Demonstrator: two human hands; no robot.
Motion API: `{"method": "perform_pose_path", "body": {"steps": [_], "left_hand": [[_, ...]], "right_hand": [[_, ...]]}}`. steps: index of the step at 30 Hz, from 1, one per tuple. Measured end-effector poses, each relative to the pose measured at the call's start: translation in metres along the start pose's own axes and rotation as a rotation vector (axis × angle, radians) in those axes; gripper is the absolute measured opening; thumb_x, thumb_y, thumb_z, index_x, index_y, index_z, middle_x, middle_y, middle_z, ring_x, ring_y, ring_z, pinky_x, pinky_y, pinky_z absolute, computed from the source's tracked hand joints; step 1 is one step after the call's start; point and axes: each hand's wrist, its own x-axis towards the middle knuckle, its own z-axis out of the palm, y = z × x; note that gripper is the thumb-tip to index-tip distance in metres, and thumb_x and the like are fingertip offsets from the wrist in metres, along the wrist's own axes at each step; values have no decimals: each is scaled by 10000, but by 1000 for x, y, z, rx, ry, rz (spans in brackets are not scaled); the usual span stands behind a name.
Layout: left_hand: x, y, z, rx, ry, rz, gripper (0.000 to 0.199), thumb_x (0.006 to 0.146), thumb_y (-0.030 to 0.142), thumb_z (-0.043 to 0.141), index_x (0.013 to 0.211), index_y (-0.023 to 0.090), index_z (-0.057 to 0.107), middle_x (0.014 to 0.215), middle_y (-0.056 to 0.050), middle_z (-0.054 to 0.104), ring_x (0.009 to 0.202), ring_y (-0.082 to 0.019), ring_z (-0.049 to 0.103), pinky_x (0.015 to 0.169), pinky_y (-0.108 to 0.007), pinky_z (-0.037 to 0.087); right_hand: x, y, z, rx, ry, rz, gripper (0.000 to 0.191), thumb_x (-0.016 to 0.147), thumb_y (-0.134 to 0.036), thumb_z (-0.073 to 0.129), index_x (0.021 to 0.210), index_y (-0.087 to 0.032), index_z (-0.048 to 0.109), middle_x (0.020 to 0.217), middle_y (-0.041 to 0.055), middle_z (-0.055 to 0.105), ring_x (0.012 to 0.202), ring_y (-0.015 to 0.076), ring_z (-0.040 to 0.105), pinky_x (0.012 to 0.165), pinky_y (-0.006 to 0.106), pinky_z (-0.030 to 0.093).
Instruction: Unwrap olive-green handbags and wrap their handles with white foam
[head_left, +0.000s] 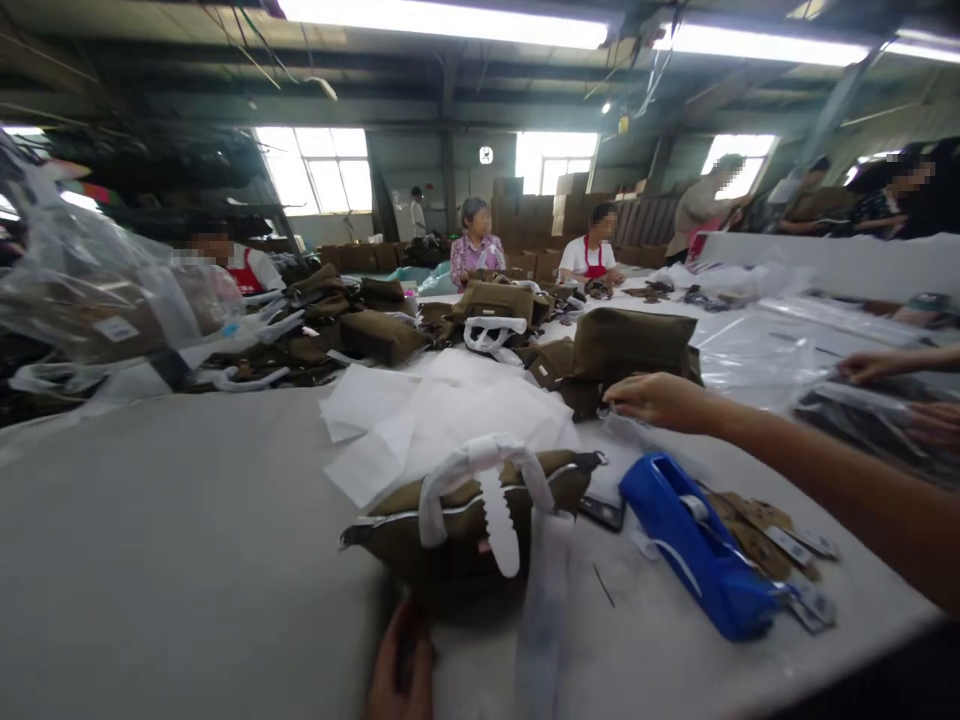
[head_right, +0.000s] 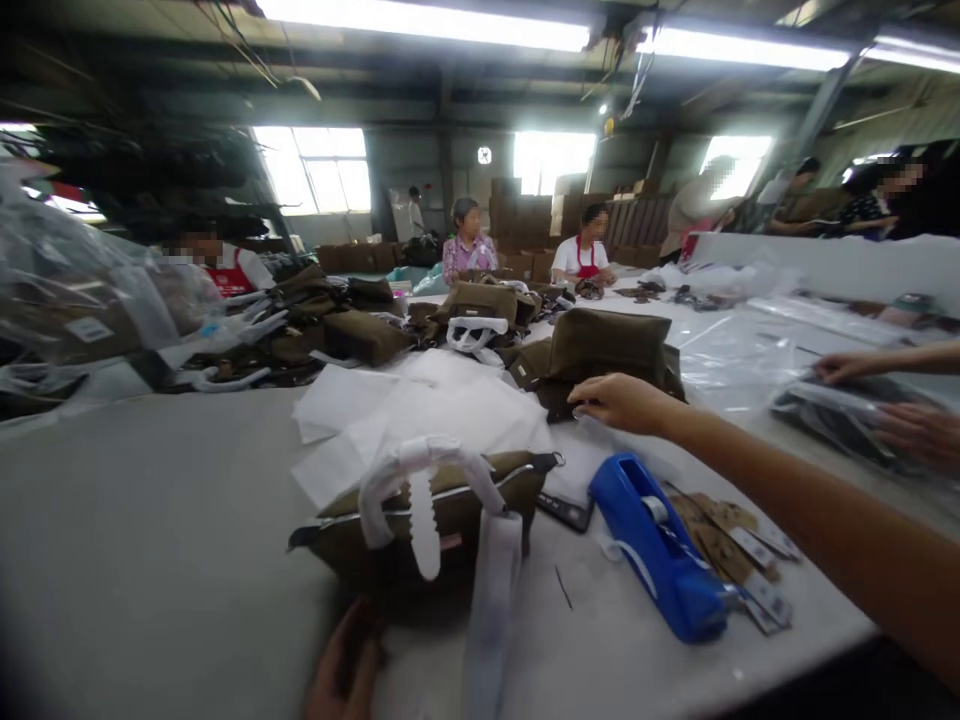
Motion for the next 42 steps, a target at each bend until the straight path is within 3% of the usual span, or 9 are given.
{"method": "perform_pose_path", "body": {"steps": [3,7,12,15,19,25,29,33,42], "left_hand": [[-6,8,-5,-14,-54,20,624,803,522,651,1319,173,602,1317,-140,680,1218,-325,647,1042,-437,527],[-15,32,-8,57,-48,82,675,761,560,671,1334,210,599,1312,-108,694,1248,-322,631,1092,-450,483],[-37,58,0,161,-92,75,484,723,594,718,1164,395,693,1126,86,773,1014,-285,746,963,-409,585],[-53,72,20,167,-184,99,512,694,628,735,1107,327,746,1028,33,799,919,-297,765,876,-402,631],[-73,93,79,111,-433,268,470,762,568,731,1074,219,773,1005,-69,801,870,-283,769,831,-371,643],[-84,136,197,167,-829,636,247,935,330,596,1101,231,749,1058,-62,784,930,-215,756,841,-306,617],[-81,162,275,248,-978,847,250,951,207,541,1124,207,722,1078,-60,774,957,-190,739,859,-297,595],[-77,179,342,391,-1080,961,293,922,113,539,1125,207,728,1091,-45,775,983,-184,727,917,-302,571],[-72,177,451,781,-1232,1054,350,919,77,558,1219,176,709,1224,-113,727,1137,-252,679,1049,-418,507]], "right_hand": [[-71,-52,9,160,24,43,359,908,-437,553,1155,-290,768,1126,37,772,935,258,733,825,354,592],[-146,-94,25,238,25,17,286,945,-442,555,1073,-341,791,1043,11,793,925,246,742,840,326,585],[-215,-29,24,138,267,412,305,930,-439,547,1052,-308,793,1070,11,789,953,254,738,869,345,573],[-258,28,36,105,296,584,300,894,-387,563,1017,-251,800,1065,56,790,1000,297,730,908,405,563],[-286,66,81,149,270,659,250,871,-320,589,995,-266,799,1025,31,797,943,248,747,865,345,585],[-268,105,132,115,310,772,366,973,-205,450,1218,-221,722,1275,97,698,1125,247,675,961,358,540],[-250,133,139,114,251,709,313,998,-202,523,1276,-205,665,1415,106,597,1299,257,550,1053,437,480],[-238,151,137,118,170,643,187,989,-312,611,1091,-190,710,1343,100,631,1256,248,568,1055,470,474],[-238,178,125,129,148,547,194,989,-312,619,1091,-163,689,1179,84,690,1133,233,636,1016,478,502]]}}
